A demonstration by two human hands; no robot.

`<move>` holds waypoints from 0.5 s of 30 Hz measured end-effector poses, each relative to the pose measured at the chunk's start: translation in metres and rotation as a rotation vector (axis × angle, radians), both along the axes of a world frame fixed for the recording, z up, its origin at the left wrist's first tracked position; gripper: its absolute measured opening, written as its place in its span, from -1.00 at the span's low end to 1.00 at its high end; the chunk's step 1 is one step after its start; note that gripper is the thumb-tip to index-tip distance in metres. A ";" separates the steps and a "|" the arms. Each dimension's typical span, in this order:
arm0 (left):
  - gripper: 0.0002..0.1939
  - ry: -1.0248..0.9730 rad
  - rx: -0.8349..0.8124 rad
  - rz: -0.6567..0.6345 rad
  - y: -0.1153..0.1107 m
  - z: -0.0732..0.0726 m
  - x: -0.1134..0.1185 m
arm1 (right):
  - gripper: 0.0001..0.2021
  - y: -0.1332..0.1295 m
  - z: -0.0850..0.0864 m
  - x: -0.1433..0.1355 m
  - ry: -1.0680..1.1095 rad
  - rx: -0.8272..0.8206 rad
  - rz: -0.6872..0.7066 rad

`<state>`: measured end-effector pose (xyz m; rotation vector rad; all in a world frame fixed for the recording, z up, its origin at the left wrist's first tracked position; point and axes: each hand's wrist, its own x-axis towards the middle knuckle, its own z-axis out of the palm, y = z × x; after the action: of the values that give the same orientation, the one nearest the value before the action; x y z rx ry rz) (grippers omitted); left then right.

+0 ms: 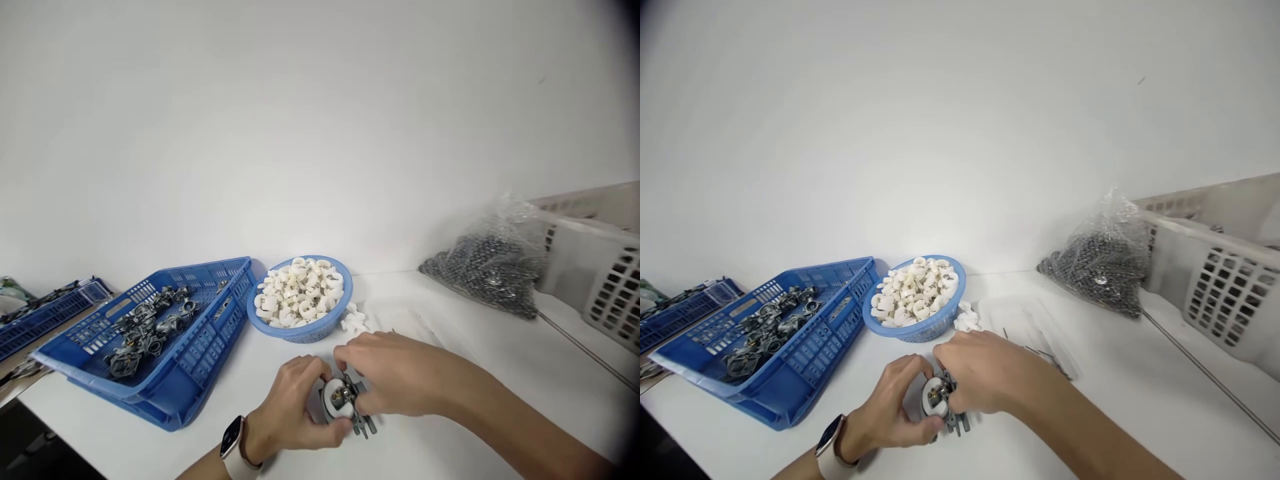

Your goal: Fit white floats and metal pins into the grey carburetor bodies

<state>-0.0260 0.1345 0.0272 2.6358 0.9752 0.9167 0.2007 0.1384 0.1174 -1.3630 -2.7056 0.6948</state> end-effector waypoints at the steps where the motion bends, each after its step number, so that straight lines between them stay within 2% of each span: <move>1: -0.55 0.007 -0.004 0.008 0.000 0.000 0.000 | -0.70 0.000 0.000 0.000 0.002 0.002 0.001; 6: -0.68 -0.007 0.022 -0.035 0.000 0.000 -0.002 | -0.71 0.002 -0.001 0.001 -0.001 0.003 0.000; 15: -0.68 -0.049 0.035 -0.080 0.001 -0.003 -0.002 | -0.66 0.005 -0.004 0.002 -0.008 -0.017 0.004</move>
<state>-0.0277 0.1357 0.0239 2.6460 0.8442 0.9840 0.2028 0.1438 0.1130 -1.3667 -2.7157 0.7161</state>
